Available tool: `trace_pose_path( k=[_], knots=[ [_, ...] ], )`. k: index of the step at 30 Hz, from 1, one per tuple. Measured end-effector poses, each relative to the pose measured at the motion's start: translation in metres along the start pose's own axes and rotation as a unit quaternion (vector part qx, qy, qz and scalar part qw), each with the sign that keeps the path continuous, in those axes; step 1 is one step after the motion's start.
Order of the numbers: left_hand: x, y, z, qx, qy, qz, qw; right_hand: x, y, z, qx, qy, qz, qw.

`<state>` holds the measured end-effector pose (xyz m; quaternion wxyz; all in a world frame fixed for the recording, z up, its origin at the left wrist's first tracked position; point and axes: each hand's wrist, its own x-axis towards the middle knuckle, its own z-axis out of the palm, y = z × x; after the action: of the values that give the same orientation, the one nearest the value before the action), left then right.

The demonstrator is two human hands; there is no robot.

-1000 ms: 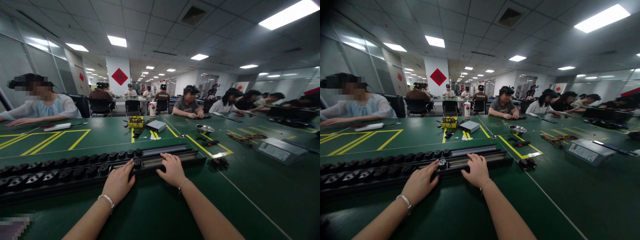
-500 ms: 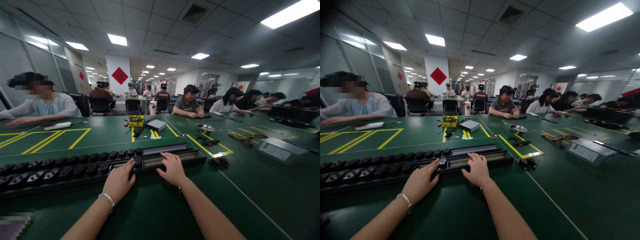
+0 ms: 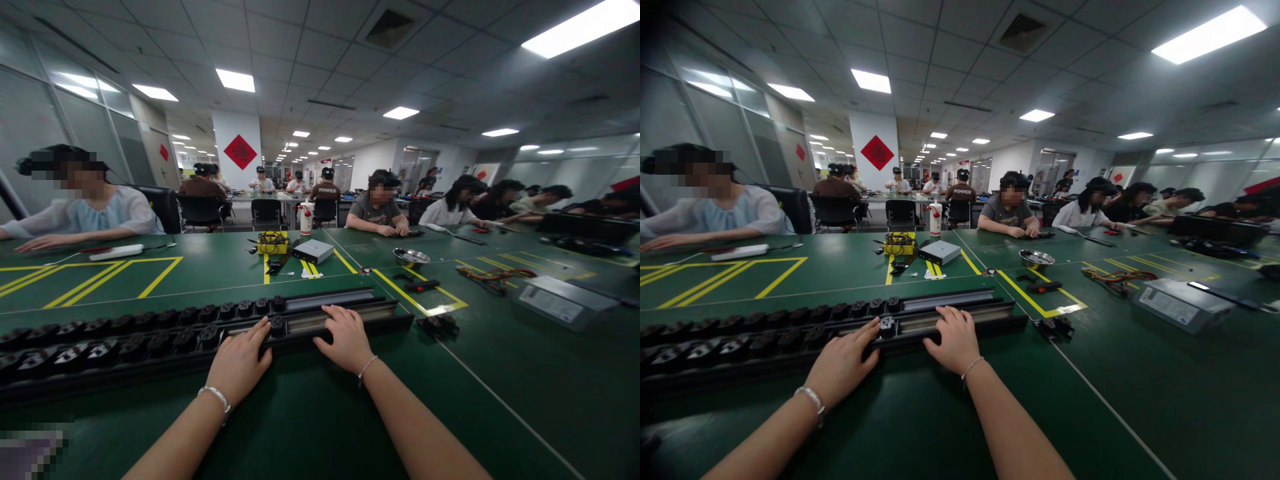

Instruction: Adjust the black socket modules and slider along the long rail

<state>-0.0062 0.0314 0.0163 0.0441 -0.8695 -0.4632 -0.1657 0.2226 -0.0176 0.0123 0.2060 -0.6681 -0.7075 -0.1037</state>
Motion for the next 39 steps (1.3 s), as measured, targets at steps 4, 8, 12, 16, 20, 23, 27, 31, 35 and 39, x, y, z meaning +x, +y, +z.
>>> trace_pose_path(
  k=[4, 8, 12, 16, 20, 23, 27, 31, 35, 39],
  knots=[
    [0.0002, 0.0014, -0.0009, 0.001, -0.005, -0.004, 1.000, -0.0001, 0.0000, 0.0001, -0.001, 0.002, 0.000, 1.000],
    [-0.0003, 0.0024, 0.0006, 0.005, 0.008, 0.006, 1.000, 0.0001, -0.0001, 0.0000, 0.000, 0.002, 0.000, 1.000],
    [-0.0003, 0.0027, 0.0012, 0.000, 0.006, 0.000, 1.000, 0.0004, -0.0002, -0.0003, 0.000, -0.003, 0.002, 1.000],
    [-0.0001, 0.0024, 0.0009, -0.001, 0.004, -0.001, 1.000, 0.0001, 0.0000, -0.0006, 0.002, -0.001, 0.000, 1.000],
    [-0.0003, 0.0015, 0.0019, 0.006, 0.011, 0.007, 1.000, 0.0000, 0.0000, -0.0006, -0.001, 0.001, 0.001, 1.000],
    [-0.0004, 0.0013, 0.0026, 0.010, 0.010, 0.008, 1.000, 0.0000, -0.0001, -0.0004, 0.000, 0.004, -0.001, 1.000],
    [-0.0003, 0.0014, 0.0025, 0.008, 0.010, 0.007, 1.000, -0.0005, 0.0001, -0.0002, 0.001, 0.012, -0.003, 1.000],
    [-0.0002, 0.0014, 0.0016, 0.004, 0.007, 0.011, 1.000, -0.0007, 0.0005, 0.0004, 0.001, 0.015, -0.003, 1.000],
    [0.0001, 0.0015, 0.0003, 0.001, 0.001, 0.010, 1.000, -0.0003, 0.0011, 0.0015, 0.001, 0.016, -0.004, 1.000],
    [0.0000, 0.0018, -0.0002, 0.006, -0.004, 0.008, 1.000, 0.0000, 0.0017, 0.0021, 0.002, 0.017, -0.006, 1.000]
  ],
)
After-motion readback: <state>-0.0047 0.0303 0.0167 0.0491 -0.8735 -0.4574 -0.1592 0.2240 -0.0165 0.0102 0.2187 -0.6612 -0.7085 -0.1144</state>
